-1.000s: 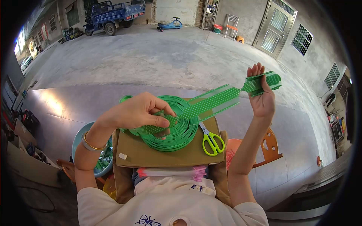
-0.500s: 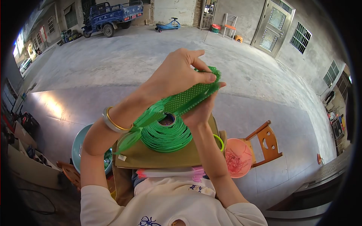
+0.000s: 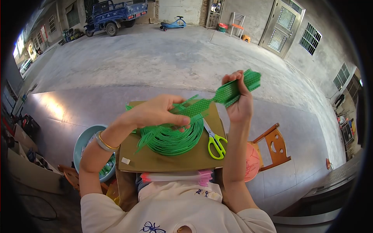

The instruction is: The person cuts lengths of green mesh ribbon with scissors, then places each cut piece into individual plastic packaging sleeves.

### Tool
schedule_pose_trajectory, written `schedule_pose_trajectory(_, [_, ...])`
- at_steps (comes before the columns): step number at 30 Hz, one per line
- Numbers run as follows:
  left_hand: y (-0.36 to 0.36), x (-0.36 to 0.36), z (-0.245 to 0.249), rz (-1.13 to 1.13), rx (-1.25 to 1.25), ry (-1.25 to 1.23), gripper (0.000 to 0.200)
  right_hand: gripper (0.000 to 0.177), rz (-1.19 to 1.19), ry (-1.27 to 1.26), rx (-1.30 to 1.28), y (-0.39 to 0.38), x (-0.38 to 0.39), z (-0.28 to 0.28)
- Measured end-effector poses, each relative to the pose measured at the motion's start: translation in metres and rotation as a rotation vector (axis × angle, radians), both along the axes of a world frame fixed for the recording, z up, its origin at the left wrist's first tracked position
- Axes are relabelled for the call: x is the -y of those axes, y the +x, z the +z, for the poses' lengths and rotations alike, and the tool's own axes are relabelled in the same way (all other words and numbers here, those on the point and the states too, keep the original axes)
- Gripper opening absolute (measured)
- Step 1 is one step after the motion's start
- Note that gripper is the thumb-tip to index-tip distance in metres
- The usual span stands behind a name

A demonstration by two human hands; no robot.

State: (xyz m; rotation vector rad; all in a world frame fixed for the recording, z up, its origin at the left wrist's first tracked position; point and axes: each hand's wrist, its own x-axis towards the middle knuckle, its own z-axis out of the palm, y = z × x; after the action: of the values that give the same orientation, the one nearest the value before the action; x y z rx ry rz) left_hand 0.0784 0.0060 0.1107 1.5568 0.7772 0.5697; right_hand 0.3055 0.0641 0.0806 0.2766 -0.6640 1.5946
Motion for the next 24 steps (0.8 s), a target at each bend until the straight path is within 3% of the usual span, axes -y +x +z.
schedule_pose_trajectory(2, [-0.014, 0.007, -0.002, -0.027, -0.167, -0.051, 0.027, 0.013, -0.084, -0.03, 0.039, 0.025, -0.004, -0.003])
schedule_pose_trajectory(5, [-0.03, 0.01, -0.005, -0.11, -0.12, -0.082, 0.025, 0.015, -0.157, -0.069, 0.042, 0.046, -0.009, -0.012])
schedule_pose_trajectory(8, [-0.031, 0.019, 0.006, -0.143, -0.166, 0.036, 0.021, 0.016, -0.228, -0.085, 0.058, 0.048, -0.008, -0.019])
schedule_pose_trajectory(11, [-0.026, 0.035, 0.026, -0.039, -0.145, 0.047, 0.017, 0.016, -0.268, -0.075, 0.102, 0.045, -0.008, -0.024])
schedule_pose_trajectory(14, [-0.028, 0.048, 0.046, 0.078, -0.306, 0.193, 0.013, 0.016, -0.231, -0.091, 0.096, 0.04, -0.016, -0.034])
schedule_pose_trajectory(20, [0.001, 0.052, 0.058, 0.125, -0.102, 1.0, 0.017, 0.021, -0.234, -0.274, 0.232, -0.009, -0.005, -0.042])
schedule_pose_trajectory(24, [0.04, 0.024, 0.05, 0.197, 0.015, 0.947, 0.017, 0.038, -0.184, -0.125, 0.324, -0.048, 0.026, -0.03])
